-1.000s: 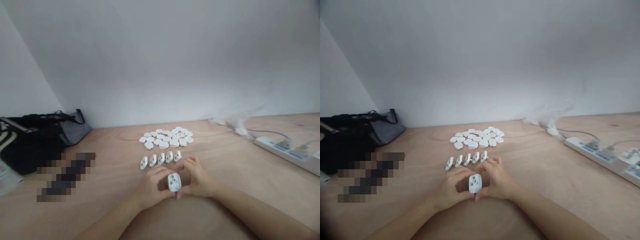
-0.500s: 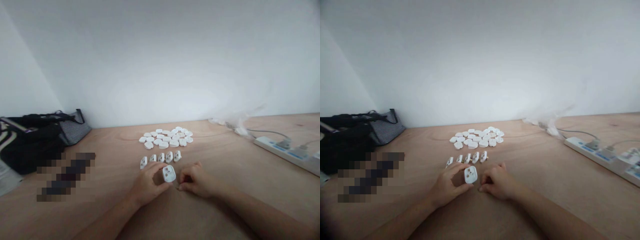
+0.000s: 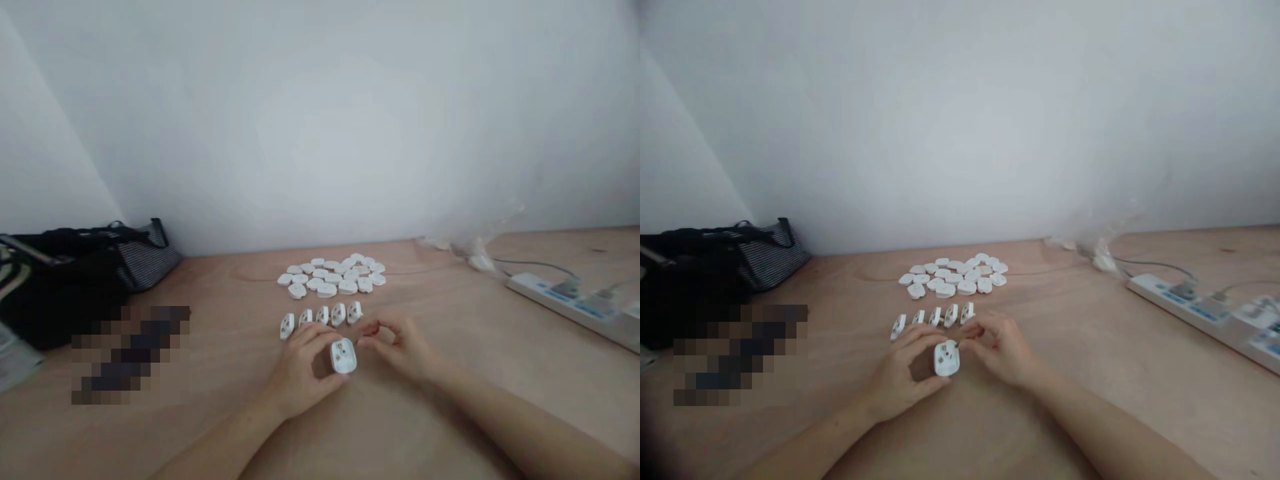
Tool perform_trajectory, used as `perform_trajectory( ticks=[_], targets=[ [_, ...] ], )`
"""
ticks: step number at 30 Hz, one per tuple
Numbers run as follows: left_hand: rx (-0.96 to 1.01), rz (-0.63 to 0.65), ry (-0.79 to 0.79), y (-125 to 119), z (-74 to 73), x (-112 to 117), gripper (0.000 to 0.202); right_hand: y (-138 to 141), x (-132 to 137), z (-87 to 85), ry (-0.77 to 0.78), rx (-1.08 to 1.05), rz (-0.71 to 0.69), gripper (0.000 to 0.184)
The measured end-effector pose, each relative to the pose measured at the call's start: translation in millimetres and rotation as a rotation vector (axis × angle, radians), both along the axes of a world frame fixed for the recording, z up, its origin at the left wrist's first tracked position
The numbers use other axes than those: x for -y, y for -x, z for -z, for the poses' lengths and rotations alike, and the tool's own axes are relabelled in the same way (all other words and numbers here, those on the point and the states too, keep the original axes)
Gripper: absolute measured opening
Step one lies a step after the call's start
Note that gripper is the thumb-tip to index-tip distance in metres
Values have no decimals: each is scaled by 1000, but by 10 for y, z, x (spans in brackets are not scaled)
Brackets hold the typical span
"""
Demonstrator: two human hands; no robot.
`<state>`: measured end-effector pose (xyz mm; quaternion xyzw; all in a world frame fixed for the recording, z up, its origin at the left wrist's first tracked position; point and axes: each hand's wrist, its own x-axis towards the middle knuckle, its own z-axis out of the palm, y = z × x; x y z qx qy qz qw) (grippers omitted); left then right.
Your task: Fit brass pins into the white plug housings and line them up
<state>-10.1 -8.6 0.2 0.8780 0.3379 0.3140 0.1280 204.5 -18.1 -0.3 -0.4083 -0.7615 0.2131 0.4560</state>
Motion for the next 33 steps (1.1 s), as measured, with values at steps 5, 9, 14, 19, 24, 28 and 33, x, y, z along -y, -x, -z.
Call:
perform_trajectory(
  ticks=[5,9,14,19,24,28,33],
  targets=[
    [3,1,-24,10,29,-13,43,19,22,0,-162,133,-123,8],
    [-4,-10,-48,13,43,-24,44,32,15,10,-212,184,-144,9],
    [-1,4,-71,16,58,-35,43,44,16,28,-236,219,-123,12],
    [-6,1,-80,18,56,-27,43,58,38,42,-243,241,-124,12],
    [37,-12,-64,-6,12,-12,37,28,64,9,-225,289,-119,28],
    [58,-22,-43,-19,-5,-5,36,-8,58,4,-200,292,-83,51],
    [70,-36,-19,-15,12,-1,36,-4,67,30,-267,251,-82,35]
  ],
)
